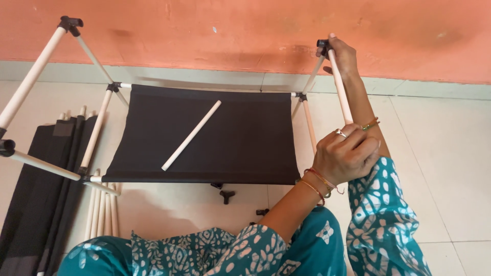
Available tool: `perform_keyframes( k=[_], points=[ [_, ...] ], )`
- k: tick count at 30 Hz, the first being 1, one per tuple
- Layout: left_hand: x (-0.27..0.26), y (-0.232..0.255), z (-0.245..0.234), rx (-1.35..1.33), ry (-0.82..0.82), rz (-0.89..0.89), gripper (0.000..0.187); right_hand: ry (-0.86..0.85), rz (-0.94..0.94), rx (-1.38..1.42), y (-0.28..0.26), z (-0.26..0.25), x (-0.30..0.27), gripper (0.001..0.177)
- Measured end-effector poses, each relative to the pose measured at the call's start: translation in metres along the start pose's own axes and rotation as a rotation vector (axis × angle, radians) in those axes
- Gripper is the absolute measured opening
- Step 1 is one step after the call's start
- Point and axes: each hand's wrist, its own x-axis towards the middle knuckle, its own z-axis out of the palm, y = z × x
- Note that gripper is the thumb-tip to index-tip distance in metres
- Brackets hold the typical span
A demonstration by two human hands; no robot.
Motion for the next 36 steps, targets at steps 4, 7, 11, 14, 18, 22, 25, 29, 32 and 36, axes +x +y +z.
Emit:
perform_keyframes(
  k=[4,7,11,14,18,22,25,29,32,36],
  points=[
    [0.000,0.000,-0.001,-0.017,-0.008,-0.016,0.012,0.003,0.054,0.034,-0.004,0.000,-0.008,0.032],
    [0.002,0.005,-0.001,-0.001,-0.009,-0.043,0.014,-0.036,0.074,0.039,-0.010,-0.007,-0.011,0.032],
    [0.004,0.010,-0.006,-0.039,-0.097,-0.101,0.019,-0.071,0.033,-0.157,-0.019,-0.018,-0.012,0.038],
    [0.002,0.010,-0.018,-0.114,-0.212,-0.138,0.032,-0.091,-0.012,-0.312,-0.026,-0.026,-0.015,0.044],
    [-0.017,0.000,-0.051,-0.101,-0.348,-0.110,0.049,-0.052,-0.081,-0.460,-0.035,-0.033,-0.033,0.044],
    [-0.051,-0.021,-0.094,0.109,-0.501,-0.136,0.046,-0.013,-0.053,-0.565,-0.044,-0.033,-0.055,0.048],
    [-0.076,-0.049,-0.126,0.283,-0.571,-0.224,0.043,-0.023,-0.054,-0.614,-0.050,-0.034,-0.072,0.049],
    [-0.106,-0.082,-0.171,0.528,-0.674,-0.435,0.048,-0.047,-0.039,-0.676,-0.056,-0.035,-0.098,0.046],
    [-0.124,-0.097,-0.207,0.586,-0.667,-0.525,0.053,-0.073,-0.050,-0.757,-0.060,-0.033,-0.121,0.042],
    [-0.136,-0.104,-0.227,0.586,-0.699,-0.507,0.058,0.041,-0.117,-1.151,-0.058,-0.025,-0.148,0.043]
  ],
)
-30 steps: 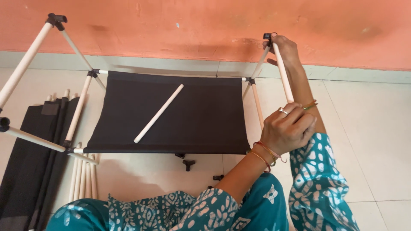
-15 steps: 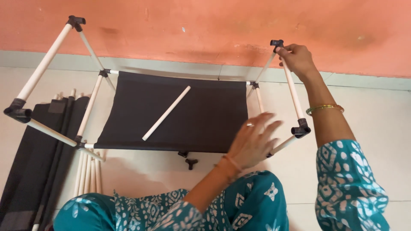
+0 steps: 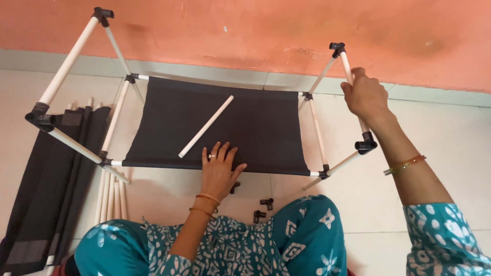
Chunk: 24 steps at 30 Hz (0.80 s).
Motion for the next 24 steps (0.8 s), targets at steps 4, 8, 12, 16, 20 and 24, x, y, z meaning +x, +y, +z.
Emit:
perform_keyframes(
  k=[4,8,12,16,20,24],
  points=[
    [-0.008,-0.004,0.001,0.059,-0.053,0.043,0.064,0.077,-0.025,-0.192,-0.004,0.001,-0.004,0.047],
    [-0.013,-0.009,0.003,0.098,-0.013,0.091,0.065,0.128,-0.076,-0.244,0.005,-0.005,-0.003,0.047],
    [-0.015,-0.006,0.006,0.103,-0.002,0.090,0.063,0.073,-0.007,-0.156,0.011,-0.013,-0.006,0.047],
    [-0.016,-0.003,0.006,0.106,-0.011,0.074,0.063,0.061,-0.002,-0.109,0.013,-0.013,-0.007,0.046],
    [-0.015,-0.003,0.002,0.122,-0.004,0.078,0.062,0.131,-0.116,-0.244,0.016,-0.008,-0.007,0.045],
    [-0.015,-0.003,0.001,0.113,-0.021,0.056,0.061,0.070,-0.167,-0.341,0.017,-0.004,-0.012,0.055]
  ],
)
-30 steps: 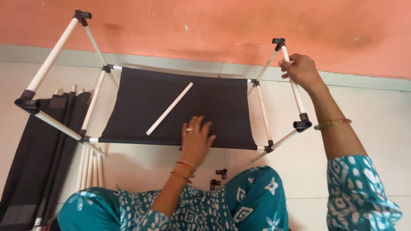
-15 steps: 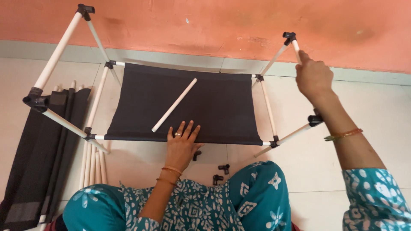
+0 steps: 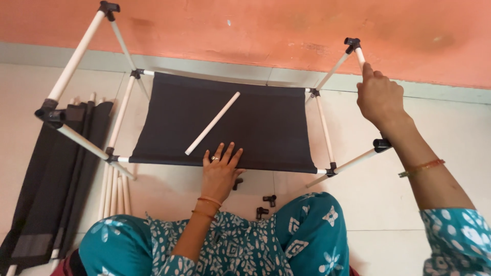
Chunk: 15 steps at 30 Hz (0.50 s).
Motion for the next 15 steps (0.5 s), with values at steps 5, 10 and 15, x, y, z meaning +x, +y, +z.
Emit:
perform_keyframes(
  k=[5,10,15],
  points=[
    [-0.002,0.000,0.000,-0.015,0.027,-0.005,0.059,-0.109,-0.024,-0.174,-0.012,0.003,-0.020,0.083],
    [-0.005,0.005,0.005,0.003,0.059,-0.019,0.060,-0.072,-0.084,-0.347,-0.022,0.000,-0.041,0.083],
    [-0.005,0.009,0.010,-0.002,0.071,-0.032,0.061,0.049,-0.143,-0.484,-0.039,0.003,-0.058,0.077]
  ],
)
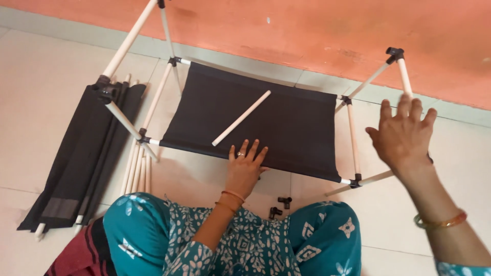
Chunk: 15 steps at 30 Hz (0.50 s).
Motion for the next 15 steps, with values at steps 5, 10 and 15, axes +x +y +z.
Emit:
perform_keyframes(
  k=[5,10,15],
  points=[
    [0.001,0.003,0.005,-0.024,0.020,-0.008,0.061,0.036,-0.029,0.262,-0.057,0.008,-0.024,0.068],
    [0.000,0.007,0.005,-0.031,0.028,-0.034,0.062,-0.119,-0.001,0.599,-0.139,0.024,-0.050,0.065],
    [0.000,0.006,0.000,-0.051,0.028,-0.037,0.062,0.045,0.119,0.837,-0.203,0.035,-0.081,0.043]
  ],
)
